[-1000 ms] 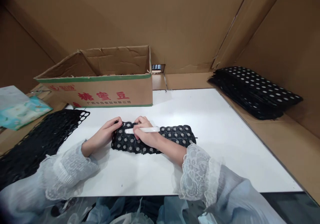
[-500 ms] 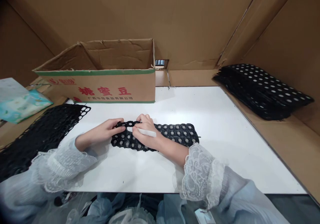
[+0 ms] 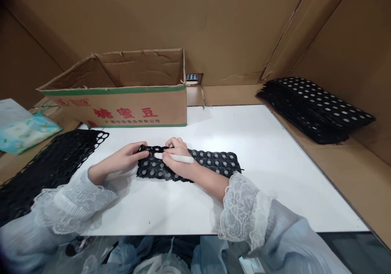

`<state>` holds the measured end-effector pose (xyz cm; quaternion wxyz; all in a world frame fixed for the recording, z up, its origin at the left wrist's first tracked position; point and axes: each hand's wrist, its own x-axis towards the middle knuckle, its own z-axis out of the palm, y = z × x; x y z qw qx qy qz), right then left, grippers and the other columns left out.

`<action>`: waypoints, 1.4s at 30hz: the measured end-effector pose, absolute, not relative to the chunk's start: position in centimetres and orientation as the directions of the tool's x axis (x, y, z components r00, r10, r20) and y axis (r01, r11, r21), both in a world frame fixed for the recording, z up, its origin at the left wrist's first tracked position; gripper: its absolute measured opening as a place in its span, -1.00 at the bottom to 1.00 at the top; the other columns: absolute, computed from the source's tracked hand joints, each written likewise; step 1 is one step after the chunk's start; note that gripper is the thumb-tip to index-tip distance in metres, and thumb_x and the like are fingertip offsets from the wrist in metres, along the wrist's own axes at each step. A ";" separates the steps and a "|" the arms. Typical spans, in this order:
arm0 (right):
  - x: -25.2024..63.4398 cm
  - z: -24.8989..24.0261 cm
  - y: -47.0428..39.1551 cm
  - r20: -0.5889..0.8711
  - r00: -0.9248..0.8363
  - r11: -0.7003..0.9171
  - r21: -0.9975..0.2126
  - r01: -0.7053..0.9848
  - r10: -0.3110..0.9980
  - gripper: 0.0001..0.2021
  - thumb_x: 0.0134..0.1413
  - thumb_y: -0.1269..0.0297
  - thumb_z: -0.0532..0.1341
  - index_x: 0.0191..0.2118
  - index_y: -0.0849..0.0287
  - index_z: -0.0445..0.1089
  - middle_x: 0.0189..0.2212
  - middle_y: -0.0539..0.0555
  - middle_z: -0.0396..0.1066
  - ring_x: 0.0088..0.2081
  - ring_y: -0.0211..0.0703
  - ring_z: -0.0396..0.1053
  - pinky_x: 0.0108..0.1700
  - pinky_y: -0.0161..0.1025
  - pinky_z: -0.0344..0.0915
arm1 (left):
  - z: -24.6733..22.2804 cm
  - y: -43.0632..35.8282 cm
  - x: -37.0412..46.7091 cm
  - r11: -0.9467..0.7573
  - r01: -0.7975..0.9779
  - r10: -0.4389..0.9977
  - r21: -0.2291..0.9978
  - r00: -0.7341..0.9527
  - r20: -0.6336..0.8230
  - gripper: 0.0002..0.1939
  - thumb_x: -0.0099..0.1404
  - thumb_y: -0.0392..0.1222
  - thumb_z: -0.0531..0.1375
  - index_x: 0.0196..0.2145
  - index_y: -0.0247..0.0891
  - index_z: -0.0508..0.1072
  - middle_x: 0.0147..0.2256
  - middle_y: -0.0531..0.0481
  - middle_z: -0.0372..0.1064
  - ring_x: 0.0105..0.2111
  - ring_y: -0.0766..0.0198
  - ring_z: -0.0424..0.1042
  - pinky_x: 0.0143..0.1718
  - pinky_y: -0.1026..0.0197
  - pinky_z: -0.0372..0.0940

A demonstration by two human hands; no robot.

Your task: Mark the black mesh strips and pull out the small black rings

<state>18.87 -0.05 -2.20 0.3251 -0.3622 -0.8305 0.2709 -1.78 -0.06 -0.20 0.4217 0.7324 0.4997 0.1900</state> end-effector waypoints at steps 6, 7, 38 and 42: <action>18.7 -1.8 -1.8 0.443 -0.488 0.582 -0.794 0.176 0.752 -0.74 0.03 0.39 0.01 -0.61 0.21 0.28 -0.32 0.07 0.17 -0.30 -0.23 0.18 -0.19 -0.21 0.18 | -0.1 0.1 -1.9 0.055 0.385 0.840 0.921 0.481 -0.251 -0.77 0.11 -0.10 0.14 -0.33 -0.32 0.30 -0.49 0.07 0.20 -0.55 0.41 0.14 -0.55 0.36 0.08; 18.5 -1.9 -1.8 0.401 -0.504 0.539 -0.827 0.160 0.765 -0.73 0.03 0.41 0.00 -0.63 0.22 0.27 -0.37 0.06 0.16 -0.36 -0.27 0.19 -0.24 -0.24 0.20 | 0.1 0.1 -1.9 0.101 0.350 0.803 0.931 0.523 -0.284 -0.75 0.07 -0.14 0.18 -0.31 -0.32 0.31 -0.46 0.05 0.24 -0.51 0.39 0.18 -0.52 0.36 0.12; 17.6 -2.4 -2.3 0.230 -0.562 0.438 -0.858 0.268 0.795 -0.67 0.11 0.36 -0.04 -0.66 0.18 0.16 -0.41 0.05 0.09 -0.14 -0.25 0.12 -0.09 -0.28 0.15 | 0.9 -1.3 -1.8 0.066 0.618 0.842 0.784 0.386 -0.376 -0.80 -0.01 -0.14 0.16 -0.47 -0.35 0.36 -0.57 0.05 0.27 -0.58 0.35 0.19 -0.61 0.35 0.04; 17.6 -2.4 -2.2 0.238 -0.561 0.441 -0.859 0.258 0.793 -0.68 0.10 0.38 -0.03 -0.66 0.18 0.08 -0.38 0.04 0.07 -0.16 -0.27 0.13 -0.09 -0.28 0.16 | 0.0 -1.3 -2.2 0.008 0.727 0.907 0.686 0.284 -0.312 -0.80 -0.01 -0.12 0.13 -0.53 -0.34 0.37 -0.62 0.05 0.28 -0.61 0.33 0.21 -0.65 0.34 0.01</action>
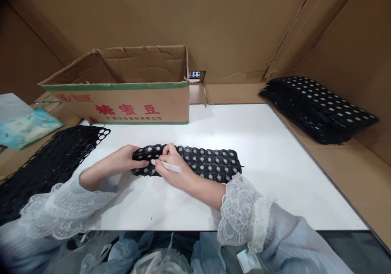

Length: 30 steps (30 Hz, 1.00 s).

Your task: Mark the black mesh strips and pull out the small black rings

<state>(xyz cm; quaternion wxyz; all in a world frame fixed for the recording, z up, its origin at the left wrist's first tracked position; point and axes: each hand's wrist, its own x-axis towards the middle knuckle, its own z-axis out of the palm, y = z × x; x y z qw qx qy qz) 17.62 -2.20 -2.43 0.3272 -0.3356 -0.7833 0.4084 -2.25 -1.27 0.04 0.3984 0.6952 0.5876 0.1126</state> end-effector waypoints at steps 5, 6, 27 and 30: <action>17.3 -2.4 -2.3 0.223 -0.550 0.441 -0.844 0.305 0.805 -0.71 0.09 0.36 -0.03 -0.64 0.19 0.06 -0.36 0.03 0.04 -0.24 -0.30 0.16 -0.12 -0.30 0.17 | -0.5 -1.6 -1.7 -0.049 0.741 0.936 0.669 0.268 -0.229 -0.83 0.02 -0.14 0.10 -0.57 -0.32 0.31 -0.62 0.06 0.27 -0.60 0.33 0.22 -0.64 0.35 0.00; 17.2 -2.2 -2.4 0.212 -0.546 0.444 -0.831 0.335 0.810 -0.73 0.09 0.35 -0.03 -0.62 0.19 0.08 -0.35 0.03 0.05 -0.27 -0.30 0.16 -0.15 -0.30 0.18 | -0.4 -1.8 -1.5 -0.054 0.733 0.938 0.679 0.270 -0.216 -0.84 0.02 -0.15 0.09 -0.56 -0.32 0.31 -0.62 0.06 0.26 -0.60 0.34 0.21 -0.63 0.35 0.01; 17.1 -2.0 -1.8 0.161 -0.317 0.258 -0.921 0.293 0.935 -0.73 -0.01 0.38 0.01 -0.69 0.20 0.11 -0.53 -0.03 0.11 -0.44 -0.33 0.16 -0.37 -0.32 0.12 | 0.5 -0.8 -1.8 0.295 0.381 0.879 0.876 0.251 -0.405 -0.77 0.03 -0.14 0.18 -0.40 -0.37 0.40 -0.44 -0.04 0.39 -0.46 0.26 0.34 -0.45 0.28 0.19; 17.1 -2.1 -1.9 0.175 -0.318 0.269 -0.921 0.281 0.932 -0.73 -0.02 0.40 0.01 -0.70 0.20 0.10 -0.53 -0.03 0.10 -0.45 -0.34 0.16 -0.38 -0.32 0.12 | 0.1 -0.5 -2.2 0.432 0.197 0.834 0.880 0.283 -0.473 -0.81 -0.02 -0.24 0.21 -0.40 -0.38 0.42 -0.43 -0.05 0.41 -0.43 0.27 0.35 -0.41 0.28 0.21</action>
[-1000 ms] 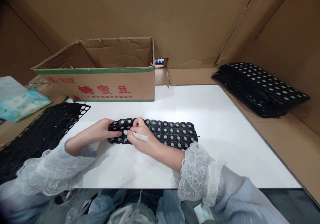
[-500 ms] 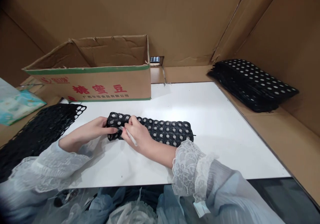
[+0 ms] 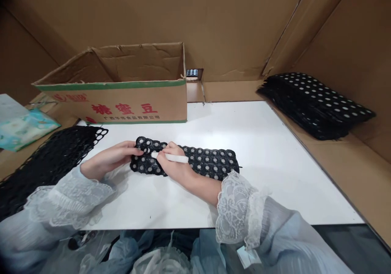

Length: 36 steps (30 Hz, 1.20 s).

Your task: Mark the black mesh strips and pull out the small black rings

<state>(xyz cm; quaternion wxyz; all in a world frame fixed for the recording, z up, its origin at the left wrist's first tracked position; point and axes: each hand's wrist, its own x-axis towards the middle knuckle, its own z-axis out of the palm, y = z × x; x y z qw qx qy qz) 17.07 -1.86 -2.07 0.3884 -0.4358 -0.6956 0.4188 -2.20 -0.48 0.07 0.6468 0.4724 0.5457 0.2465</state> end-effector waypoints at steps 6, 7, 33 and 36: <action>17.1 -2.4 -2.1 0.242 -0.356 0.353 -0.888 0.294 0.903 -0.68 0.02 0.38 0.00 -0.72 0.21 0.05 -0.54 -0.03 0.09 -0.46 -0.35 0.15 -0.38 -0.33 0.11 | -0.7 0.0 -2.5 0.507 -0.039 0.813 0.861 0.353 -0.463 -0.76 -0.03 -0.36 0.20 -0.31 -0.36 0.43 -0.36 -0.06 0.42 -0.36 0.26 0.37 -0.32 0.26 0.24; 17.1 -2.5 -2.2 0.250 -0.363 0.365 -0.883 0.294 0.898 -0.67 0.03 0.38 0.00 -0.72 0.21 0.05 -0.54 -0.03 0.09 -0.46 -0.36 0.15 -0.38 -0.33 0.11 | -0.8 -0.1 -2.5 0.505 -0.047 0.816 0.862 0.351 -0.459 -0.75 -0.02 -0.36 0.20 -0.30 -0.36 0.42 -0.35 -0.07 0.42 -0.35 0.26 0.37 -0.31 0.25 0.25; 17.1 -2.7 -2.4 0.244 -0.590 0.459 -0.854 0.246 0.770 -0.69 -0.08 0.45 0.04 -0.75 0.23 0.00 -0.43 -0.01 -0.01 -0.41 -0.35 0.08 -0.37 -0.31 0.09 | 1.3 -1.6 -2.5 -0.166 0.635 0.780 0.754 0.553 -0.294 -0.57 0.02 -0.27 0.13 -0.12 -0.27 0.15 -0.33 0.02 0.21 -0.42 0.33 0.23 -0.49 0.34 0.18; 17.2 -2.3 -2.5 0.221 -0.606 0.441 -0.865 0.242 0.765 -0.69 -0.06 0.46 0.03 -0.75 0.23 0.02 -0.43 0.00 -0.01 -0.39 -0.34 0.08 -0.33 -0.30 0.10 | 1.0 -1.6 -2.2 -0.084 0.580 0.803 0.810 0.521 -0.290 -0.59 -0.01 -0.31 0.12 -0.15 -0.27 0.16 -0.37 0.04 0.19 -0.46 0.36 0.21 -0.53 0.35 0.15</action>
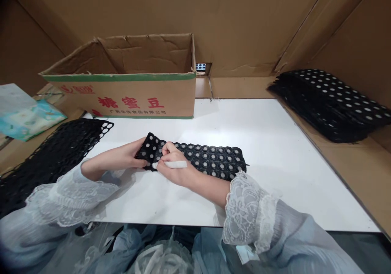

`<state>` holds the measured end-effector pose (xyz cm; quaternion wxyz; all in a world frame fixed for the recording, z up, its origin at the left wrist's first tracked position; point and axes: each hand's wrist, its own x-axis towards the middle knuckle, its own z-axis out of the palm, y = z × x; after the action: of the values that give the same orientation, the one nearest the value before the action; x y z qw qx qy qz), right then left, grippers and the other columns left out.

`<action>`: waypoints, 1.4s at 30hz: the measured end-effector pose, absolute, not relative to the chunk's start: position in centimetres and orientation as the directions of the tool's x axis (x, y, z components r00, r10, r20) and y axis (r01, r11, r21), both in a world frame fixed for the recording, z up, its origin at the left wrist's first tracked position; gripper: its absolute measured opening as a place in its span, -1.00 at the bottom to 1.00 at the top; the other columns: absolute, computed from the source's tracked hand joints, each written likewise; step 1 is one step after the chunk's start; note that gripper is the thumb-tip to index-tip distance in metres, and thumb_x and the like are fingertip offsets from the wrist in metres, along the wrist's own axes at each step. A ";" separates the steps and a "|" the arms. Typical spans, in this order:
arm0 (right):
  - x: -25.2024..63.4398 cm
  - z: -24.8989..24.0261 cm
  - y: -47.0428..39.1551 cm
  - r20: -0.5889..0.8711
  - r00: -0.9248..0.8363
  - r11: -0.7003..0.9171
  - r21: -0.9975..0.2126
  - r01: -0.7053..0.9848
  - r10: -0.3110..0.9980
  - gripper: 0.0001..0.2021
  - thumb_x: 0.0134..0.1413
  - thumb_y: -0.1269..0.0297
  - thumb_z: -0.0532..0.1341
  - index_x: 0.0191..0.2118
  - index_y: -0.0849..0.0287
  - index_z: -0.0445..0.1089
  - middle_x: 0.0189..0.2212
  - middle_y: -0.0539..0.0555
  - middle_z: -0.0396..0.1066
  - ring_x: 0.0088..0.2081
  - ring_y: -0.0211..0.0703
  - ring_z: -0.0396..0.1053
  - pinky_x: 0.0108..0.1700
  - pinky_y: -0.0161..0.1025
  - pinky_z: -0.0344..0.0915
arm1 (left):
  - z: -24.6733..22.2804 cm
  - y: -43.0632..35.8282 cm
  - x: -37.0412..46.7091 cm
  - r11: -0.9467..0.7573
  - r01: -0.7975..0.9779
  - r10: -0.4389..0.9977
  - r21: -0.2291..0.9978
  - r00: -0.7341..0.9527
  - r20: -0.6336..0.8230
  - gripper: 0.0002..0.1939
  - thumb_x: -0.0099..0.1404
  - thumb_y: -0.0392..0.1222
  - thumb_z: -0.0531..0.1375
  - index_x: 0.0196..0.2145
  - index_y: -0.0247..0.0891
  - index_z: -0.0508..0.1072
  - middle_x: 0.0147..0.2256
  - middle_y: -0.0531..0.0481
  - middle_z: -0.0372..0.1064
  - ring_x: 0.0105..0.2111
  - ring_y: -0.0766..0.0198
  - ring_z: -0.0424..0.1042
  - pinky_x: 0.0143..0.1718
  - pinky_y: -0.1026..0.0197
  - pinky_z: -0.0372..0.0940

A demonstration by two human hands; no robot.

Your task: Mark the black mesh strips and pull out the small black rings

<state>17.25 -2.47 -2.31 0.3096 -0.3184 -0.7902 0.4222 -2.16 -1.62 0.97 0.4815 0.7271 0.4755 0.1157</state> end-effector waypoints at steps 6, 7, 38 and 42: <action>17.2 -1.9 -2.4 0.111 -0.550 0.285 -0.928 0.241 0.828 -0.70 -0.05 0.46 0.02 -0.74 0.24 0.17 -0.40 0.00 0.02 -0.34 -0.31 0.14 -0.23 -0.30 0.12 | 0.4 -1.4 -2.1 0.167 0.440 0.784 0.882 0.484 -0.390 -0.73 -0.04 -0.31 0.09 -0.29 -0.29 0.25 -0.55 0.10 0.19 -0.60 0.40 0.15 -0.63 0.35 0.04; 17.2 -1.9 -2.3 0.086 -0.541 0.254 -0.936 0.243 0.836 -0.70 -0.05 0.45 0.02 -0.74 0.23 0.18 -0.39 0.00 0.03 -0.34 -0.32 0.15 -0.23 -0.30 0.12 | 0.3 -1.5 -2.1 0.195 0.419 0.778 0.887 0.485 -0.400 -0.75 -0.02 -0.31 0.08 -0.29 -0.28 0.25 -0.57 0.10 0.19 -0.62 0.40 0.15 -0.64 0.34 0.03; 17.5 -2.9 -1.4 0.367 -0.338 0.478 -0.804 0.354 0.867 -0.69 0.05 0.33 0.01 -0.67 0.19 0.25 -0.36 0.06 0.23 -0.18 -0.21 0.19 -0.06 -0.21 0.12 | 3.7 -3.0 -2.8 -0.289 0.957 0.946 -0.014 0.283 -0.158 -0.75 0.18 -0.11 0.03 -0.21 -0.29 0.24 -0.47 -0.10 0.31 -0.42 0.10 0.32 -0.36 0.17 0.11; 18.2 -3.1 -0.8 0.335 -0.332 0.460 -0.762 0.455 0.882 -0.69 0.07 0.29 0.00 -0.62 0.19 0.30 -0.32 0.11 0.32 -0.08 -0.14 0.18 0.01 -0.16 0.08 | 4.7 -2.1 -0.7 -0.431 0.882 0.902 -0.190 0.426 -0.064 -0.82 0.21 -0.23 -0.02 -0.31 -0.36 0.30 -0.35 -0.26 0.32 -0.29 -0.03 0.31 -0.24 0.05 0.09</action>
<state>18.19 -0.83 -3.06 0.3789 -0.4363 -0.7660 0.2817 -0.74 -2.08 4.65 -0.0637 0.8421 0.5298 -0.0784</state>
